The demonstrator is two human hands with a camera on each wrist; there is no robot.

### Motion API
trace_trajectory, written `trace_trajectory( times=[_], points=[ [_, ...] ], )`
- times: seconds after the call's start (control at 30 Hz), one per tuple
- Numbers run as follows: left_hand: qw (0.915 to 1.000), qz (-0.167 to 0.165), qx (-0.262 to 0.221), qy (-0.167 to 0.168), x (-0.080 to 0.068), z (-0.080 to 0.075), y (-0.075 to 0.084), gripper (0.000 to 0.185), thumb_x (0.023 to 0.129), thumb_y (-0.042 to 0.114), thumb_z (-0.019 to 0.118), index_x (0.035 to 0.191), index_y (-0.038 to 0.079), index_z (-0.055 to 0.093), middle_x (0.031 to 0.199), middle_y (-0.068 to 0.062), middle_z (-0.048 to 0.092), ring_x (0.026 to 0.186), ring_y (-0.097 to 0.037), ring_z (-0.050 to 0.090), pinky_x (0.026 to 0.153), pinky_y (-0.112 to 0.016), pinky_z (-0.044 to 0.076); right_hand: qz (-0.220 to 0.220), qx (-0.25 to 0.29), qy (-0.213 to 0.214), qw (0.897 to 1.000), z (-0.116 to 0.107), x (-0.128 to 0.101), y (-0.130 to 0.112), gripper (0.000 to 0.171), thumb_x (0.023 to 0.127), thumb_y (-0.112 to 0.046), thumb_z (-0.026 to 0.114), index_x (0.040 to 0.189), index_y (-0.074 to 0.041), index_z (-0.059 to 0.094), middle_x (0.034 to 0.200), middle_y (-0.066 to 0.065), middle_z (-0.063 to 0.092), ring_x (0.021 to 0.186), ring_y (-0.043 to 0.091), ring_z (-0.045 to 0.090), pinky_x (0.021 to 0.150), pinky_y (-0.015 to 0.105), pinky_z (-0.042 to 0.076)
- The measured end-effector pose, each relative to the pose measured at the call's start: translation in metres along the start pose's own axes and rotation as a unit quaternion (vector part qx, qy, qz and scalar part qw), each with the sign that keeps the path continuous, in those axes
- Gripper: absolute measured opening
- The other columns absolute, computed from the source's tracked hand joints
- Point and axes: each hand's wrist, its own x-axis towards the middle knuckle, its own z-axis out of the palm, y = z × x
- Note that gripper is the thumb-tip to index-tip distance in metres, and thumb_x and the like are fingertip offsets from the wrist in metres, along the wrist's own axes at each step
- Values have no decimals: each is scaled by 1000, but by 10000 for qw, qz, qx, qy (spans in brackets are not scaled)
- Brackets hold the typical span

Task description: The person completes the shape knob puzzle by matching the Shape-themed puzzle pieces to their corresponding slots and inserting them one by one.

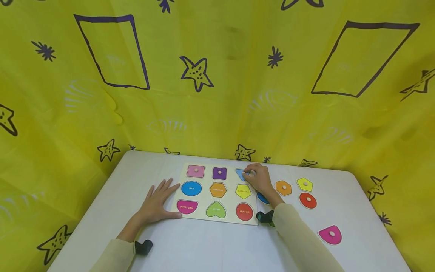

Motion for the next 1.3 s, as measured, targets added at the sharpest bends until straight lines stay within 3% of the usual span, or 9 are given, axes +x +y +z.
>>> trace_trajectory(
  times=[0.77, 0.93, 1.3],
  points=[
    [10000, -51, 35, -67, -1, -3, 4, 105, 71, 63, 83, 157, 19, 44, 167, -18, 26, 155, -45, 14, 119, -72, 0, 129, -34, -201, 9997, -3, -1, -2, 18, 94, -18, 75, 105, -4, 78, 128, 18, 65, 129, 39, 47, 112, 58, 35],
    [10000, -47, 21, -45, -1, -2, 4, 106, 70, 63, 84, 157, 19, 45, 167, -19, 27, 155, -46, 14, 119, -72, 0, 57, -15, -457, 9989, -13, -2, -2, 22, 95, -22, 74, 112, -6, 76, 131, 18, 64, 130, 39, 51, 112, 59, 39],
    [9998, -38, 157, -63, -2, -3, 5, 107, 70, 65, 83, 157, 18, 44, 167, -20, 27, 154, -46, 15, 119, -73, 3, -165, -124, -719, 9972, -47, -20, 1, 34, 96, -23, 74, 127, -11, 70, 139, 17, 60, 121, 40, 57, 100, 59, 51]
  ],
)
